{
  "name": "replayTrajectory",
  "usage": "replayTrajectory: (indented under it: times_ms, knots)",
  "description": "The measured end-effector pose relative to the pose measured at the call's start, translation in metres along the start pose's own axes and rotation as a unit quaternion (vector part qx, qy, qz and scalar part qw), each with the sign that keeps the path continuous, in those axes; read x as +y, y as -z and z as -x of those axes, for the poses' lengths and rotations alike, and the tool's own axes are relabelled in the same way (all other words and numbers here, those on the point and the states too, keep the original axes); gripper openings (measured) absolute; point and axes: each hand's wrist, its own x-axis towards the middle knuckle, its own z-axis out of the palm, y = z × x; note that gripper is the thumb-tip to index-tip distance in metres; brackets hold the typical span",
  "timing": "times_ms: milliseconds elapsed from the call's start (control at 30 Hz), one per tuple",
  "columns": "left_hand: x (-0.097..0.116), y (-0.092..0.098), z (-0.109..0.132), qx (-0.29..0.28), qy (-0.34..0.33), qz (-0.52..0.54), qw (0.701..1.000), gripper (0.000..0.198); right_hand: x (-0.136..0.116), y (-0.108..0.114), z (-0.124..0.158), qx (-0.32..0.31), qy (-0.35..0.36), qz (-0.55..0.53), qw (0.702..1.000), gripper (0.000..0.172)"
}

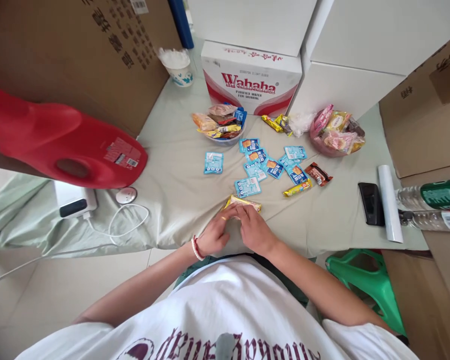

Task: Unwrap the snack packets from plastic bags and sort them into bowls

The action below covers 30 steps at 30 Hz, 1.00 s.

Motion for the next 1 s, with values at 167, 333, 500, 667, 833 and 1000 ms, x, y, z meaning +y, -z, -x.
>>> replayTrajectory:
  times_ms: [167,333,500,667,833,1000]
  knots:
    - [-0.001,0.006,-0.008,0.128,0.074,0.291,0.945,0.057,0.003,-0.025,0.012,0.029,-0.013,0.054,0.998,0.056]
    - [0.01,0.027,-0.009,0.215,0.099,0.321,0.917,0.042,0.002,-0.025,-0.005,0.023,-0.081,0.043,0.995,0.035]
    - [0.022,0.039,0.001,0.259,0.153,0.248,0.921,0.038,0.001,0.013,-0.02,0.09,-0.144,-0.193,0.966,0.023]
    - [0.029,0.026,-0.006,0.182,0.188,0.316,0.912,0.065,-0.005,0.031,-0.023,0.078,-0.248,-0.517,0.816,0.033]
    - [0.031,0.008,-0.028,0.2,0.233,0.402,0.863,0.056,-0.008,0.018,-0.012,0.067,-0.26,-0.569,0.777,0.04]
    - [0.028,-0.021,-0.056,0.285,0.313,0.309,0.852,0.056,-0.004,0.01,0.004,0.135,-0.212,-0.346,0.904,0.034]
